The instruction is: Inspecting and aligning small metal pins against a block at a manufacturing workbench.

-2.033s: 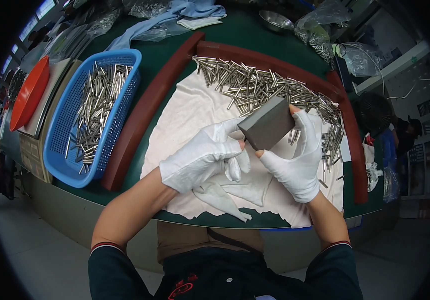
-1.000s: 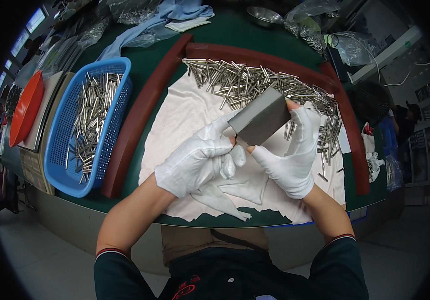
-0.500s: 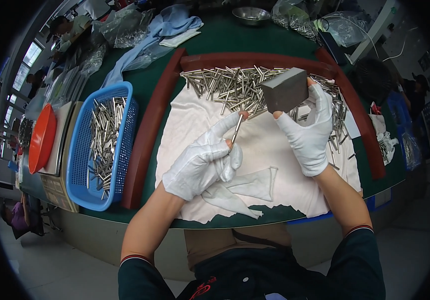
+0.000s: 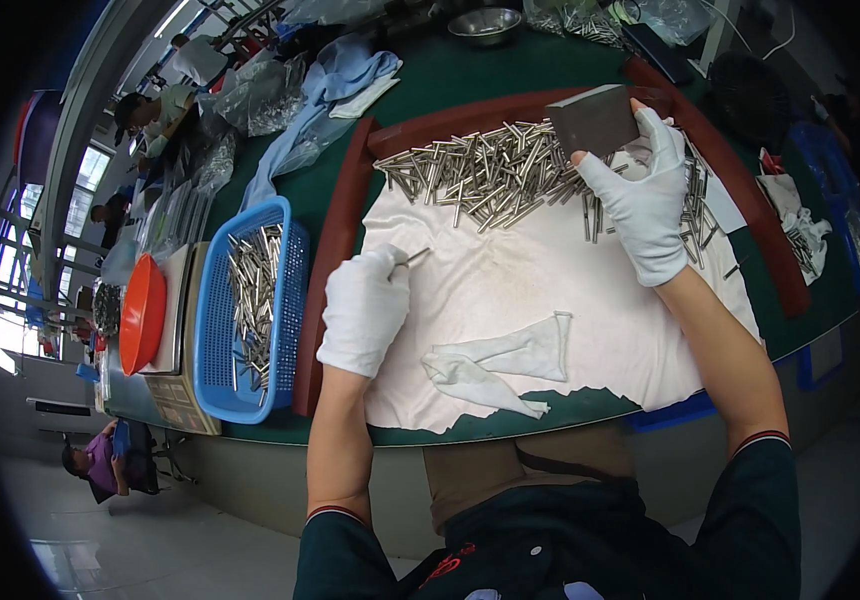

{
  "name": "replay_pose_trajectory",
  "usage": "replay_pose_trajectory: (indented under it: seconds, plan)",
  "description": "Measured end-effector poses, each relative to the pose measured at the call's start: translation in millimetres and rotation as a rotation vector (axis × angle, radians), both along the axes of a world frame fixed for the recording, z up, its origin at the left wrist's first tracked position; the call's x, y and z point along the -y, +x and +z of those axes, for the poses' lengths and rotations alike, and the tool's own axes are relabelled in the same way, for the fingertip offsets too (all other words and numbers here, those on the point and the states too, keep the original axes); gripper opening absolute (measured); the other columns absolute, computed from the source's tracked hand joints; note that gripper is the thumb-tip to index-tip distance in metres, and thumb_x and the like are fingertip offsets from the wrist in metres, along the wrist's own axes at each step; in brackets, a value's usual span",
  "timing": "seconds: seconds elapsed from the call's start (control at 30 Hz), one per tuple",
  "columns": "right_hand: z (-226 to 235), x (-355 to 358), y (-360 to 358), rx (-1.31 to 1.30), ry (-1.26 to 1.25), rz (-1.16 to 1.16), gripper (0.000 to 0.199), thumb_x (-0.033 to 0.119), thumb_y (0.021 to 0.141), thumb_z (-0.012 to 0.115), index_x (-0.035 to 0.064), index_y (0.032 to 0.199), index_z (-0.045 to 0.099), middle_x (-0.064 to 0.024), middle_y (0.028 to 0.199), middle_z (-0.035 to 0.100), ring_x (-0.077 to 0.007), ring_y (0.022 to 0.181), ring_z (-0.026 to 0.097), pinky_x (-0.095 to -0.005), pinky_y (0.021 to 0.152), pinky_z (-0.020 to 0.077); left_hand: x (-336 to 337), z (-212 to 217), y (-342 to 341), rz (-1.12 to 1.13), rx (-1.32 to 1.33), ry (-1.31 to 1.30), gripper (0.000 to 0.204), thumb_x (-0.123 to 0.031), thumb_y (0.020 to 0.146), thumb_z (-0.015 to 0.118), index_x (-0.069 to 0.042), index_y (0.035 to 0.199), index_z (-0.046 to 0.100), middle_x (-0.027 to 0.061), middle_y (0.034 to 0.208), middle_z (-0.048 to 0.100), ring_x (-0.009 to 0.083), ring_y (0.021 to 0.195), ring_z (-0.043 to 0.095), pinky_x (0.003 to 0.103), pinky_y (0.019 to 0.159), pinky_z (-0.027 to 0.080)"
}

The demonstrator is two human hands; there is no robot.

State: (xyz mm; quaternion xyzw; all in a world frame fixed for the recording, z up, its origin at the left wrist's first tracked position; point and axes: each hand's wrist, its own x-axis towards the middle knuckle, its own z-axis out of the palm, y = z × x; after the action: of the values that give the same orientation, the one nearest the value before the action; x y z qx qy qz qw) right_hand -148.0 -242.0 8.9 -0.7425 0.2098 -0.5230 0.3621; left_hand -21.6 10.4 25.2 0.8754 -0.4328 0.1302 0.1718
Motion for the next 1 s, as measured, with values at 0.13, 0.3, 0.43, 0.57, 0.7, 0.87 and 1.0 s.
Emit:
replay_pose_trajectory:
  seconds: [0.13,0.3,0.43,0.57,0.7,0.87,1.0]
  plan:
    - [-1.3,12.5,1.3,0.005,-0.018,-0.105,0.077,0.028,0.06,0.085,-0.0031,0.12,0.049,-0.0158,0.111,0.047,-0.0249,0.103,0.048,-0.0341,0.089,0.0412,-7.7,8.1,4.8,0.096,0.023,-0.361,0.007,-0.006,0.08,0.061,-0.005,0.085,0.066,0.0167,0.072,0.063,0.0316,0.065,0.063,0.038,0.059,0.049]
    - [-18.7,40.5,1.6,0.05,0.226,-0.066,0.08,0.034,0.061,0.084,-0.0068,0.121,0.049,-0.0203,0.117,0.047,-0.0284,0.109,0.047,-0.0355,0.095,0.0397,-32.6,28.5,-18.8,0.08,0.079,-0.117,0.011,-0.003,0.079,0.063,-0.004,0.089,0.067,0.016,0.079,0.066,0.0298,0.071,0.065,0.035,0.065,0.05]
    - [-10.1,36.6,0.4,0.122,0.319,-0.003,0.082,0.036,0.062,0.083,-0.0075,0.122,0.048,-0.0209,0.12,0.046,-0.0275,0.107,0.05,-0.0346,0.093,0.0423,-101.4,70.8,-18.4,0.437,0.116,-0.177,0.013,-0.001,0.082,0.061,0.0,0.094,0.065,0.0148,0.077,0.066,0.0247,0.066,0.064,0.031,0.062,0.049]
    - [-7.3,29.4,0.2,0.087,0.308,0.026,0.083,0.038,0.062,0.083,-0.0074,0.123,0.047,-0.0208,0.119,0.047,-0.0281,0.107,0.05,-0.035,0.092,0.0429,-149.6,69.8,14.6,0.592,0.029,0.331,0.012,-0.004,0.08,0.059,-0.002,0.09,0.066,0.0186,0.078,0.064,0.0333,0.073,0.063,0.038,0.067,0.049]
    - [-5.4,27.2,1.3,0.077,0.286,0.01,0.084,0.04,0.061,0.083,-0.0067,0.122,0.048,-0.0205,0.116,0.048,-0.028,0.106,0.05,-0.0347,0.091,0.0432,-170.2,58.3,29.0,0.614,-0.021,0.432,0.018,-0.004,0.079,0.059,-0.002,0.096,0.066,0.0188,0.083,0.065,0.0343,0.079,0.063,0.039,0.072,0.049]
    - [-11.9,32.6,4.2,0.072,0.239,-0.025,0.082,0.038,0.06,0.083,-0.0065,0.12,0.049,-0.0192,0.114,0.048,-0.0271,0.103,0.05,-0.0343,0.089,0.0435,-95.3,92.0,3.2,0.482,0.223,0.285,0.017,-0.007,0.08,0.062,-0.004,0.096,0.066,0.017,0.086,0.065,0.0318,0.08,0.064,0.037,0.072,0.05]
    - [-14.9,39.0,4.7,0.075,0.117,-0.101,0.081,0.036,0.059,0.084,-0.0066,0.119,0.05,-0.0185,0.113,0.048,-0.0268,0.1,0.05,-0.0342,0.088,0.0431,-2.4,82.7,-30.2,-0.105,0.26,0.026,0.009,-0.004,0.08,0.06,-0.005,0.088,0.063,0.0128,0.079,0.063,0.0306,0.072,0.062,0.036,0.063,0.048]
